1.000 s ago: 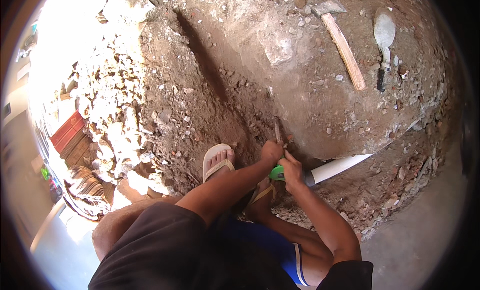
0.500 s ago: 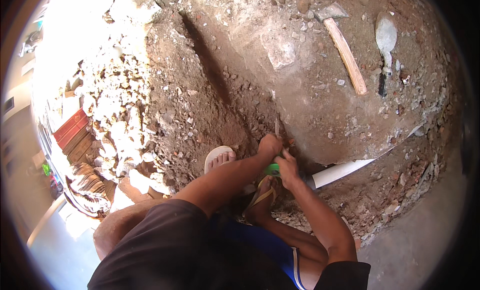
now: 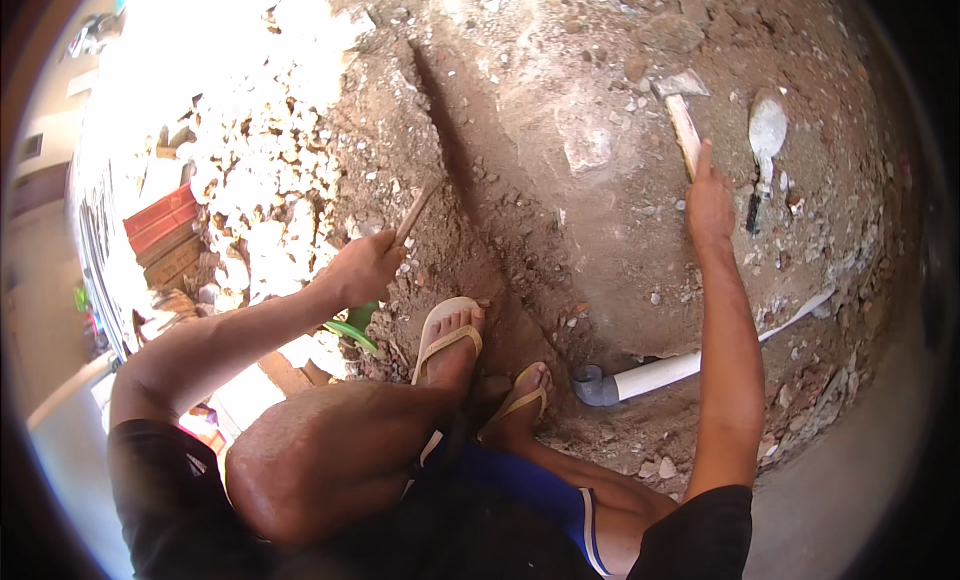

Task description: The person uses an axe and a trowel to dig and clear dirt from a trench around a white pipe.

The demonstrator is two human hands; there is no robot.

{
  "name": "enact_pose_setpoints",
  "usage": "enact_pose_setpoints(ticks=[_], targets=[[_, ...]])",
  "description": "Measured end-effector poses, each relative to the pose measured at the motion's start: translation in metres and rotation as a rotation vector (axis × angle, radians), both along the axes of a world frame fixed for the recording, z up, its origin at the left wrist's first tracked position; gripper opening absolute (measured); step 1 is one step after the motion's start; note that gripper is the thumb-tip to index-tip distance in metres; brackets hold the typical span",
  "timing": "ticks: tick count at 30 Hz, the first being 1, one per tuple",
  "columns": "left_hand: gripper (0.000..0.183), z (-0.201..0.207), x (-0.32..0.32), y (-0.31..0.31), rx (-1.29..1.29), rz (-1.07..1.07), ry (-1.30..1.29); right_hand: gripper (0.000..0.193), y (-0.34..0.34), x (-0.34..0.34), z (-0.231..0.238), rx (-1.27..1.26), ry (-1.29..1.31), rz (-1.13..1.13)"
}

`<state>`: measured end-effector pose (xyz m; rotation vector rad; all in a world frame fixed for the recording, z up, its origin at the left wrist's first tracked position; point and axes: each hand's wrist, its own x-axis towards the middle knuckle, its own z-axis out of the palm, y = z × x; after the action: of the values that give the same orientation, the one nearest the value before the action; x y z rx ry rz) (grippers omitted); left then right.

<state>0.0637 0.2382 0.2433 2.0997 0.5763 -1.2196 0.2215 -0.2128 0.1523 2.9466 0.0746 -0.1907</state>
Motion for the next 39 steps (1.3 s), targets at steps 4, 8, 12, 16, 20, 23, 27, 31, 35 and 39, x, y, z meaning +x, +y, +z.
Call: enact_pose_setpoints(ticks=[4, 8, 12, 16, 20, 23, 27, 31, 35, 39], targets=[[0.036, -0.037, -0.051, 0.046, 0.2, -0.041, -0.306, 0.038, 0.037, 0.006, 0.043, 0.246, 0.075, -0.086], [0.056, -0.095, -0.113, 0.078, 0.545, -0.071, -0.49, 0.03, 0.146, -0.024, 0.117, 1.261, 0.343, -0.176], [0.052, -0.116, -0.118, 0.065, 0.534, -0.031, -0.382, 0.034, 0.24, -0.035, 0.16, 1.548, 0.033, 0.279], [0.05, -0.105, -0.136, 0.069, 0.537, 0.119, -0.394, 0.033, 0.282, -0.081, 0.066, 1.598, -0.071, 0.459], [0.051, -0.109, -0.129, 0.062, 0.494, 0.144, -0.452, 0.039, 0.156, -0.165, -0.09, 0.425, 0.596, 0.065], [0.051, -0.111, -0.122, 0.06, 0.465, 0.122, -0.44, 0.04, 0.124, -0.162, -0.129, 0.304, 0.748, -0.034], [0.052, -0.119, -0.145, 0.067, 0.545, 0.162, -0.402, 0.029, 0.277, -0.116, -0.003, 0.764, 0.529, -0.066], [0.064, -0.112, -0.138, 0.068, 0.492, 0.097, -0.369, 0.026, 0.292, -0.087, 0.006, 1.279, 0.061, 0.248], [0.059, -0.108, -0.132, 0.074, 0.405, 0.048, -0.486, 0.029, 0.194, -0.129, -0.11, 0.818, 0.18, 0.274], [0.058, -0.12, -0.137, 0.073, 0.419, 0.123, -0.479, 0.029, 0.19, -0.136, -0.117, 0.39, 0.862, -0.31]])
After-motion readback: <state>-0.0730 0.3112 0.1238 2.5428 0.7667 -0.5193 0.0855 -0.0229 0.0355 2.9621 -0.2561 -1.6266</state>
